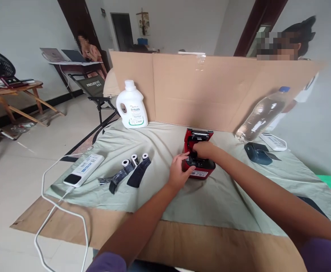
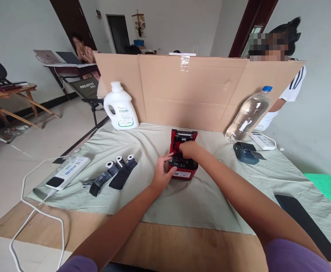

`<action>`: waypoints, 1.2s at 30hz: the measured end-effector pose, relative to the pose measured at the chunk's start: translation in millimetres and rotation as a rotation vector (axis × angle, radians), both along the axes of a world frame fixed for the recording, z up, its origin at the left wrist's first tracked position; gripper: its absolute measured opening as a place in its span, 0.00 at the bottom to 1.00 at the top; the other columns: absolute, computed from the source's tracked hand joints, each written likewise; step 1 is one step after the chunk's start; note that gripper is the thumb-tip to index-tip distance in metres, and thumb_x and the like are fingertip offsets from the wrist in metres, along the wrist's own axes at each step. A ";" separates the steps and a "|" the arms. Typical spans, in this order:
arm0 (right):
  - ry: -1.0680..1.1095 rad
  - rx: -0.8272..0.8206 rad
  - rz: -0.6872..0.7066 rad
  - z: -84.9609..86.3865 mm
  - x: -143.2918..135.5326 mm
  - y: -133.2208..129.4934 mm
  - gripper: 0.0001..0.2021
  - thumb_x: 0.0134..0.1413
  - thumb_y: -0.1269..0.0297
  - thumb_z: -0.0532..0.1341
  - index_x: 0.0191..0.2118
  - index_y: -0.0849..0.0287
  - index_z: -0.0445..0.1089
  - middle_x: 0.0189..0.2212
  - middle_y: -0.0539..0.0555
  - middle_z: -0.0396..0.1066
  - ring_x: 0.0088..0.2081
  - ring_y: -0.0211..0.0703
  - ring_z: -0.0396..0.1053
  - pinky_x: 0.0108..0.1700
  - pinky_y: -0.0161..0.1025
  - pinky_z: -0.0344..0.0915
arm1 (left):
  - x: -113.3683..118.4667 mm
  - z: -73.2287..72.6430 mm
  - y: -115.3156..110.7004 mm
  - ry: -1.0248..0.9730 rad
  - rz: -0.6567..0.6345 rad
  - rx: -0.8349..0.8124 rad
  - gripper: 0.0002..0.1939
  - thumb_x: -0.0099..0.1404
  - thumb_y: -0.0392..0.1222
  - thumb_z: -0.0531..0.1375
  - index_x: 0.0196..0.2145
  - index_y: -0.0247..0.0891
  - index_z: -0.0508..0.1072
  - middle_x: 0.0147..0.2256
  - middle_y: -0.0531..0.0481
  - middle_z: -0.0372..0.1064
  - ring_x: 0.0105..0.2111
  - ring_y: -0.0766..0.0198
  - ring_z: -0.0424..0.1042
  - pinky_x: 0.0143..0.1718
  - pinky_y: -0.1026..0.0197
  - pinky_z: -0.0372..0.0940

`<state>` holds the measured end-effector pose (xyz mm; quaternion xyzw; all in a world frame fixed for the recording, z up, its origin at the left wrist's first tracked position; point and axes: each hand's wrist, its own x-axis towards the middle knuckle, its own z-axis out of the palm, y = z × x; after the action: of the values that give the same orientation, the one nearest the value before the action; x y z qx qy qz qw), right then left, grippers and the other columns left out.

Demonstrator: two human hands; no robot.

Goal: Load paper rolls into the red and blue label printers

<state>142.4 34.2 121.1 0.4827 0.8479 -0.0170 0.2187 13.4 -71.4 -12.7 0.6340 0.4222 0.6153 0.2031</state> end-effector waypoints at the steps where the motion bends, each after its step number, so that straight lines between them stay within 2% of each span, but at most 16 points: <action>1: -0.016 0.002 0.011 -0.9 -3.8 -0.6 0.15 0.52 0.71 0.64 0.46 0.64 0.80 0.45 0.67 0.79 0.47 0.60 0.76 0.42 0.43 0.68 | -0.2 1.6 -0.4 0.008 0.004 -0.006 0.17 0.66 0.49 0.65 0.49 0.41 0.68 0.57 0.41 0.70 0.60 0.52 0.67 0.61 0.42 0.63; 4: -0.011 -0.020 0.021 6.4 -3.0 -5.0 0.13 0.52 0.72 0.63 0.44 0.64 0.79 0.41 0.64 0.79 0.42 0.55 0.77 0.38 0.39 0.67 | -1.1 6.4 -1.1 0.018 0.012 -0.018 0.17 0.65 0.48 0.65 0.48 0.41 0.69 0.57 0.42 0.71 0.60 0.52 0.66 0.61 0.42 0.63; 8: 0.227 -0.071 0.041 38.9 8.9 -23.9 0.12 0.60 0.67 0.58 0.43 0.59 0.79 0.35 0.57 0.79 0.31 0.45 0.75 0.34 0.38 0.66 | -0.8 6.5 0.1 0.013 -0.005 -0.043 0.19 0.65 0.48 0.66 0.50 0.42 0.69 0.56 0.42 0.71 0.60 0.50 0.66 0.60 0.41 0.64; 10: 0.391 0.046 0.087 54.0 2.7 -37.7 0.15 0.64 0.64 0.55 0.49 0.56 0.77 0.38 0.57 0.78 0.36 0.47 0.75 0.38 0.40 0.67 | 0.6 2.9 1.4 -0.007 -0.012 -0.061 0.21 0.63 0.49 0.67 0.51 0.42 0.70 0.53 0.40 0.71 0.59 0.47 0.67 0.60 0.39 0.65; 12: 0.535 0.188 0.147 60.2 -18.2 -49.2 0.18 0.62 0.65 0.57 0.55 0.57 0.74 0.43 0.58 0.77 0.43 0.51 0.74 0.45 0.43 0.67 | 2.1 -1.1 2.5 -0.057 -0.004 -0.086 0.21 0.62 0.50 0.68 0.50 0.42 0.70 0.51 0.40 0.71 0.56 0.45 0.69 0.59 0.37 0.65; 15: 0.603 0.201 0.166 48.6 -71.6 -56.6 0.20 0.57 0.68 0.61 0.56 0.61 0.71 0.47 0.61 0.75 0.45 0.52 0.73 0.46 0.41 0.67 | 2.8 -4.0 3.3 -0.058 -0.001 -0.126 0.21 0.63 0.52 0.67 0.50 0.43 0.70 0.51 0.40 0.70 0.56 0.43 0.69 0.60 0.36 0.64; 19: 0.364 0.049 0.039 11.9 -143.3 -53.1 0.16 0.53 0.76 0.62 0.49 0.66 0.74 0.51 0.68 0.72 0.43 0.52 0.75 0.40 0.38 0.67 | 1.4 -1.6 4.1 -0.043 -0.061 -0.097 0.18 0.66 0.45 0.63 0.53 0.44 0.68 0.55 0.39 0.69 0.59 0.43 0.68 0.61 0.37 0.64; 21: 0.284 0.000 -0.006 -5.2 -164.6 -51.0 0.16 0.51 0.78 0.63 0.48 0.70 0.75 0.52 0.72 0.71 0.43 0.53 0.76 0.39 0.38 0.67 | 1.4 0.0 4.7 -0.067 -0.081 -0.061 0.15 0.68 0.42 0.61 0.52 0.44 0.68 0.57 0.39 0.69 0.59 0.46 0.68 0.63 0.39 0.63; 24: 0.259 -0.022 -0.028 -21.2 -175.1 -50.4 0.17 0.52 0.79 0.62 0.49 0.71 0.75 0.53 0.74 0.70 0.43 0.53 0.77 0.38 0.38 0.67 | 2.1 2.3 4.9 -0.078 -0.062 -0.031 0.16 0.66 0.43 0.64 0.50 0.44 0.67 0.57 0.39 0.69 0.61 0.47 0.66 0.65 0.39 0.60; 27: 0.252 -0.022 -0.019 -23.2 -170.0 -51.2 0.16 0.55 0.77 0.60 0.50 0.70 0.75 0.53 0.74 0.69 0.47 0.57 0.75 0.40 0.40 0.68 | 3.0 5.2 4.1 -0.080 -0.056 -0.004 0.18 0.64 0.45 0.67 0.49 0.44 0.67 0.57 0.38 0.70 0.59 0.47 0.67 0.65 0.39 0.60; 29: 0.286 0.038 0.005 -18.1 -166.5 -51.6 0.17 0.58 0.72 0.60 0.52 0.69 0.74 0.54 0.74 0.68 0.53 0.63 0.71 0.45 0.44 0.68 | 3.5 6.6 3.8 -0.090 -0.058 -0.002 0.18 0.64 0.44 0.67 0.49 0.44 0.67 0.56 0.38 0.70 0.58 0.47 0.69 0.64 0.39 0.62; 31: 0.393 0.113 0.061 -10.9 -169.1 -52.3 0.19 0.63 0.66 0.58 0.57 0.66 0.71 0.56 0.72 0.68 0.57 0.63 0.66 0.50 0.47 0.66 | 4.0 7.0 4.5 -0.096 -0.060 -0.027 0.18 0.64 0.43 0.67 0.49 0.45 0.67 0.56 0.39 0.70 0.58 0.45 0.69 0.63 0.39 0.63; 34: 0.538 0.085 0.163 -3.4 -189.4 -55.3 0.19 0.67 0.61 0.54 0.58 0.60 0.71 0.51 0.64 0.74 0.57 0.59 0.64 0.54 0.46 0.63 | 4.1 6.3 6.2 -0.057 -0.058 -0.044 0.20 0.61 0.44 0.69 0.49 0.45 0.68 0.56 0.40 0.70 0.60 0.42 0.66 0.63 0.36 0.62; 36: 0.520 0.011 0.220 -2.5 -211.0 -59.0 0.18 0.67 0.61 0.54 0.56 0.56 0.74 0.48 0.61 0.77 0.58 0.58 0.63 0.56 0.48 0.60 | 2.9 7.3 5.8 -0.028 -0.044 -0.032 0.23 0.59 0.43 0.70 0.49 0.44 0.68 0.56 0.38 0.71 0.60 0.41 0.65 0.62 0.35 0.62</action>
<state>-68.6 -24.9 118.6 0.3683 0.9229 -0.1117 -0.0083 16.3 -65.5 -5.4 0.6312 0.4149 0.6128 0.2325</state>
